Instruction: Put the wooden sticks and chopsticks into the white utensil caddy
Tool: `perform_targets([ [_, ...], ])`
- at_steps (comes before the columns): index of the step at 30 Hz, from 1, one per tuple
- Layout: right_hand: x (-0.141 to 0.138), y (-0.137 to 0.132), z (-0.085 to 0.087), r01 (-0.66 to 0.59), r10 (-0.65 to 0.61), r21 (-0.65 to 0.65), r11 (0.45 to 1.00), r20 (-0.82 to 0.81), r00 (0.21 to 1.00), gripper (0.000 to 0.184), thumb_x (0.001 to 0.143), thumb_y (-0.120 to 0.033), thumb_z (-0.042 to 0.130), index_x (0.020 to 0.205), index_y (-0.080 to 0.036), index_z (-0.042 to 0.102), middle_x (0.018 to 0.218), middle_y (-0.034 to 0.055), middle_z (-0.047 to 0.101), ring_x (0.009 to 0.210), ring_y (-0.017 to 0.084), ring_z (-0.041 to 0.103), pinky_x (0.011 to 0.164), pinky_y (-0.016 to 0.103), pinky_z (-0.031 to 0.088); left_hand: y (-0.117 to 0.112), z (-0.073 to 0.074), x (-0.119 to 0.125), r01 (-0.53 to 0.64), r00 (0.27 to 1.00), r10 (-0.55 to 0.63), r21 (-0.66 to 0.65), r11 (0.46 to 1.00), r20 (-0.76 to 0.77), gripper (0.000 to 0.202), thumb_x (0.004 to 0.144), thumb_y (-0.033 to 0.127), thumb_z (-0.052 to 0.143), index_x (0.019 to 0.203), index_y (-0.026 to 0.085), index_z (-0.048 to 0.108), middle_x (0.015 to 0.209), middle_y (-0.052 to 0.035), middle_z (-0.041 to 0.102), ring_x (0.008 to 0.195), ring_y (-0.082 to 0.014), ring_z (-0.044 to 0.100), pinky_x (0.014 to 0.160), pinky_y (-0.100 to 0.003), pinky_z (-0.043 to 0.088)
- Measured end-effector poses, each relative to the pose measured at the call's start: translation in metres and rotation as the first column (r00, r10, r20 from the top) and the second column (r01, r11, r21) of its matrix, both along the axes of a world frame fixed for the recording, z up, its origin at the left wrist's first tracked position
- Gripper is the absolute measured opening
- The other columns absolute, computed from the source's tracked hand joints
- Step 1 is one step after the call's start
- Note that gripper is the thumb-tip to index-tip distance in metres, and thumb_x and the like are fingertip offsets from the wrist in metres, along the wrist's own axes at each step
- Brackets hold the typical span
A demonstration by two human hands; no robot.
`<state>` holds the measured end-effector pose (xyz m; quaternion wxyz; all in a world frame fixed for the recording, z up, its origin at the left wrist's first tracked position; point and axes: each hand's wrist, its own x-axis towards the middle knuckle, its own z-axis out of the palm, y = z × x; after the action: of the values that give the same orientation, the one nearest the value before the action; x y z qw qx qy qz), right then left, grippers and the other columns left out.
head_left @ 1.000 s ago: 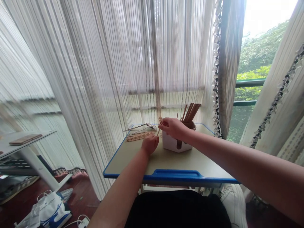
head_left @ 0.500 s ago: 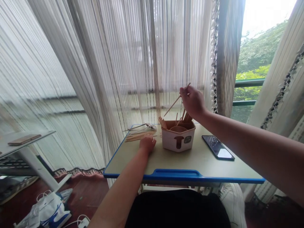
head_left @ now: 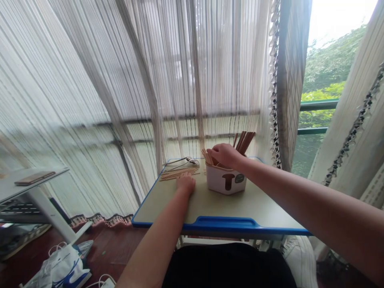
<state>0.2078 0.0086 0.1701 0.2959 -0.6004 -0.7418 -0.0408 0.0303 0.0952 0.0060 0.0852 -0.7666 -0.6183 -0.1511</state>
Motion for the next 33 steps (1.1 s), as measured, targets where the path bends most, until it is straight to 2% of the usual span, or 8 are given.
perform_targets([
  [6,-0.007,-0.007,0.002,-0.033,0.033,0.052,0.998,0.005,0.999,0.039,0.084,-0.043,0.042,0.069,-0.017,0.067,0.060,0.0035,0.062,0.057,0.013,0.050,0.055,0.025,0.029,0.000,0.001,0.000,0.008,1.000,-0.007,-0.038,0.999,0.018,0.032,0.085,0.029,0.037,0.105,0.016,0.059,0.117,-0.0142,0.057,0.110,-0.0258,0.050,0.089,-0.041,0.039],
  [13,-0.010,-0.010,-0.002,0.009,-0.012,0.084,0.996,0.032,0.999,0.028,0.081,-0.031,0.046,0.076,-0.018,0.069,0.072,0.0060,0.067,0.067,0.016,0.057,0.062,0.026,0.035,-0.003,0.006,-0.001,-0.015,1.000,0.016,-0.050,0.999,0.011,0.030,0.085,0.026,0.039,0.104,0.018,0.061,0.112,-0.0140,0.058,0.107,-0.0273,0.051,0.087,-0.043,0.040],
  [15,-0.010,-0.012,-0.005,0.068,-0.069,0.168,0.983,-0.001,0.998,0.025,0.081,-0.030,0.047,0.083,-0.018,0.069,0.078,0.0065,0.068,0.073,0.018,0.059,0.064,0.026,0.036,-0.003,0.006,-0.001,-0.003,1.000,0.003,-0.055,0.998,-0.003,0.032,0.087,0.026,0.036,0.103,0.020,0.063,0.111,-0.0132,0.058,0.106,-0.0275,0.051,0.086,-0.044,0.040],
  [19,-0.009,-0.021,-0.017,0.165,-0.139,0.387,0.907,-0.093,0.986,0.023,0.083,-0.029,0.044,0.091,-0.019,0.063,0.090,0.0062,0.067,0.076,0.018,0.060,0.064,0.026,0.037,-0.001,0.004,-0.001,0.006,0.999,-0.008,-0.054,0.999,-0.033,0.035,0.090,0.025,0.030,0.106,0.022,0.061,0.112,-0.0124,0.056,0.106,-0.0269,0.050,0.085,-0.045,0.041],
  [23,-0.009,-0.037,-0.050,0.051,-0.035,0.393,0.918,-0.049,0.998,0.018,0.084,-0.030,0.045,0.087,-0.020,0.059,0.081,0.0029,0.065,0.069,0.016,0.059,0.060,0.024,0.036,-0.002,0.003,0.000,-0.001,0.999,-0.001,-0.051,0.999,-0.044,0.033,0.090,0.023,0.030,0.107,0.017,0.058,0.114,-0.0146,0.055,0.106,-0.0262,0.050,0.084,-0.042,0.042],
  [28,-0.013,-0.057,-0.119,-0.143,0.160,0.218,0.965,-0.062,0.985,0.020,0.088,-0.030,0.039,0.090,-0.021,0.058,0.081,0.0033,0.066,0.073,0.016,0.061,0.066,0.024,0.040,-0.006,0.007,0.000,0.030,0.999,-0.029,-0.004,1.000,0.023,0.029,0.089,0.017,0.030,0.106,0.015,0.054,0.112,-0.0147,0.056,0.103,-0.0252,0.053,0.083,-0.039,0.042],
  [31,-0.013,-0.063,-0.149,-0.147,0.168,0.147,0.978,-0.149,0.974,0.022,0.088,-0.031,0.038,0.092,-0.023,0.058,0.084,0.0043,0.066,0.069,0.016,0.060,0.065,0.026,0.041,-0.007,0.010,-0.001,0.083,0.983,-0.102,0.121,0.989,0.154,0.028,0.089,0.015,0.029,0.106,0.015,0.051,0.107,-0.0137,0.057,0.100,-0.0227,0.054,0.085,-0.036,0.041],
  [33,-0.012,-0.063,-0.156,-0.100,0.143,0.177,0.979,-0.247,0.958,0.021,0.088,-0.032,0.039,0.092,-0.023,0.057,0.084,0.0044,0.066,0.070,0.017,0.059,0.067,0.026,0.043,-0.007,0.012,-0.001,0.116,0.957,-0.165,0.206,0.972,0.239,0.027,0.089,0.016,0.028,0.105,0.015,0.050,0.105,-0.0122,0.057,0.097,-0.0206,0.055,0.085,-0.033,0.041],
])
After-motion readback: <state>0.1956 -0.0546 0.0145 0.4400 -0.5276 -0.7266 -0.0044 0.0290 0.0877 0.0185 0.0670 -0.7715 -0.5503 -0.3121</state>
